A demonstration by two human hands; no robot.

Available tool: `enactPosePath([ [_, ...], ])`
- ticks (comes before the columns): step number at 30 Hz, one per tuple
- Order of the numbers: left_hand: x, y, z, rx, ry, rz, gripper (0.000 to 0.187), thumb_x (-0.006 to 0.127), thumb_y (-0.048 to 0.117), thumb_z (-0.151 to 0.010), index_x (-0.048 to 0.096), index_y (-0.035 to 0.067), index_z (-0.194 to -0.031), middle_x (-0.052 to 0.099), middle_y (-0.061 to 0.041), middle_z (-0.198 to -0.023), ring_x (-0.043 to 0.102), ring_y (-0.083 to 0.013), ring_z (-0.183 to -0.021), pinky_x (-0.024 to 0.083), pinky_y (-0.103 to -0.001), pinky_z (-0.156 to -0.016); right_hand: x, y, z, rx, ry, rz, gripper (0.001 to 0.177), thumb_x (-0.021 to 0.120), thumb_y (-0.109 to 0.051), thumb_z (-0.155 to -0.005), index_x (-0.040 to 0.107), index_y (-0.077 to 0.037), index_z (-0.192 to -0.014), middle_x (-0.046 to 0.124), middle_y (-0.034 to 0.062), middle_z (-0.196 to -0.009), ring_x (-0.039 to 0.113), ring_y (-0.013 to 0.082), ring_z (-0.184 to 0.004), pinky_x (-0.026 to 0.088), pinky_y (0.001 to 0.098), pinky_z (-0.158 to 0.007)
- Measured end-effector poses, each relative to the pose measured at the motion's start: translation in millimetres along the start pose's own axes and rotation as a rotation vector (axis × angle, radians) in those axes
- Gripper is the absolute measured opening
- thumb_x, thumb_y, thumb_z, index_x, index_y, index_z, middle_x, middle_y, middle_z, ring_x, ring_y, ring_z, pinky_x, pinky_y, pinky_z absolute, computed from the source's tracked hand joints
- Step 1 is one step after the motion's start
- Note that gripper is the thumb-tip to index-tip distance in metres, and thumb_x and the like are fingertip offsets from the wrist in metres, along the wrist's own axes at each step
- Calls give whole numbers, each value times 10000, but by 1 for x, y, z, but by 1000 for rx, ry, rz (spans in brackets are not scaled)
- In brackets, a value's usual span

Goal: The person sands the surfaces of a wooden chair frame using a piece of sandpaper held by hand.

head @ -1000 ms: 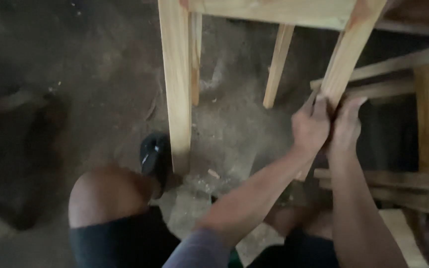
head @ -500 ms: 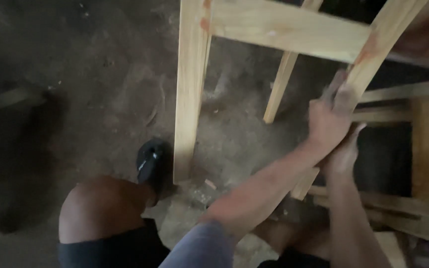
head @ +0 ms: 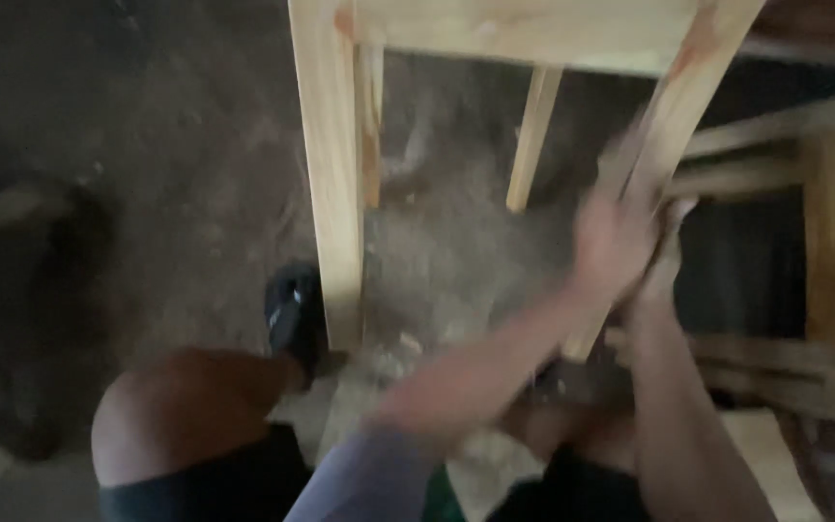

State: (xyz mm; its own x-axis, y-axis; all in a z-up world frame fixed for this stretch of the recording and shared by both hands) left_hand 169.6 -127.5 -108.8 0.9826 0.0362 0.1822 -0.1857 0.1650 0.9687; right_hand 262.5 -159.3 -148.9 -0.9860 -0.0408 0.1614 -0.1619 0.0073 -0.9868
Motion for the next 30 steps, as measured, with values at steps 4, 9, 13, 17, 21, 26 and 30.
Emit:
enactPosePath([
  [4, -32, -28, 109, 86, 53, 136, 474, 413, 304, -1167, 416, 36, -1558, 569, -206, -1498, 546, -269, -1401, 422, -364, -1144, -5, 9, -20, 72, 115, -100, 930, 283, -739, -979, 355, -54, -1603, 513, 92, -1544, 489, 214, -1428, 389, 321, -1192],
  [9, 3, -14, -4, 8, 75, 263, 518, 436, 373, -1165, 655, -88, -1252, 657, -246, -900, 605, -235, -802, 576, -409, -726, -15, 30, -9, 77, 152, 101, 872, 433, -712, -993, 358, -45, -1550, 436, 119, -1540, 468, 244, -1386, 400, 377, -1156],
  [13, -2, -54, 30, 166, 103, 144, 448, 420, 317, -1153, 575, -43, -1370, 711, -191, -1022, 660, -201, -925, 548, -350, -845, -18, 13, 7, 365, 211, 197, 890, 277, -716, -976, 453, -62, -1554, 541, 168, -1470, 565, 273, -1319, 486, 394, -1094],
  [17, -22, -144, 173, -365, 71, 312, 553, 439, 360, -1166, 615, -139, -1324, 665, -101, -1108, 581, -167, -1020, 493, -362, -880, 2, -4, 6, 376, 209, 14, 880, 211, -705, -994, 379, -74, -1584, 487, 84, -1575, 499, 218, -1429, 417, 359, -1170],
  [21, -13, -160, 105, 401, 109, -321, 535, 534, 230, -1031, 483, -53, -1482, 691, -250, -962, 676, -365, -803, 529, -413, -689, 13, -26, 27, 352, 102, -12, 869, 169, -703, -964, 317, -134, -1605, 455, 71, -1582, 460, 224, -1433, 360, 386, -1187],
  [26, -13, -201, 89, 31, 67, -131, 423, 475, 253, -1115, 646, -120, -1218, 661, -272, -941, 646, -358, -808, 512, -467, -703, 11, -38, 42, 460, 126, 179, 911, 191, -725, -976, 469, -72, -1547, 536, 124, -1513, 481, 260, -1416, 369, 413, -1194],
  [30, -82, -268, 174, -100, -510, -818, 447, 481, 245, -1050, 562, 5, -1418, 675, -287, -1097, 658, -430, -958, 529, -507, -829, 17, -61, 22, 532, 258, 461, 815, 289, -717, -1033, 458, -100, -1538, 470, 88, -1513, 406, 243, -1409, 331, 448, -1127],
])
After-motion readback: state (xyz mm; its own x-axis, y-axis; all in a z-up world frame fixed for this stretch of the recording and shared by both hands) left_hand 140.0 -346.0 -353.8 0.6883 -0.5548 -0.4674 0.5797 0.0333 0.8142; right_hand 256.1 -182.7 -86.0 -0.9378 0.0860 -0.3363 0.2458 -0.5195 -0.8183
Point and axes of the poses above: each hand's wrist, its own z-axis away from the middle knuckle, its own x-axis out of the palm, y = z × x, the point moved 1 cm from there along -z, towards the middle knuckle
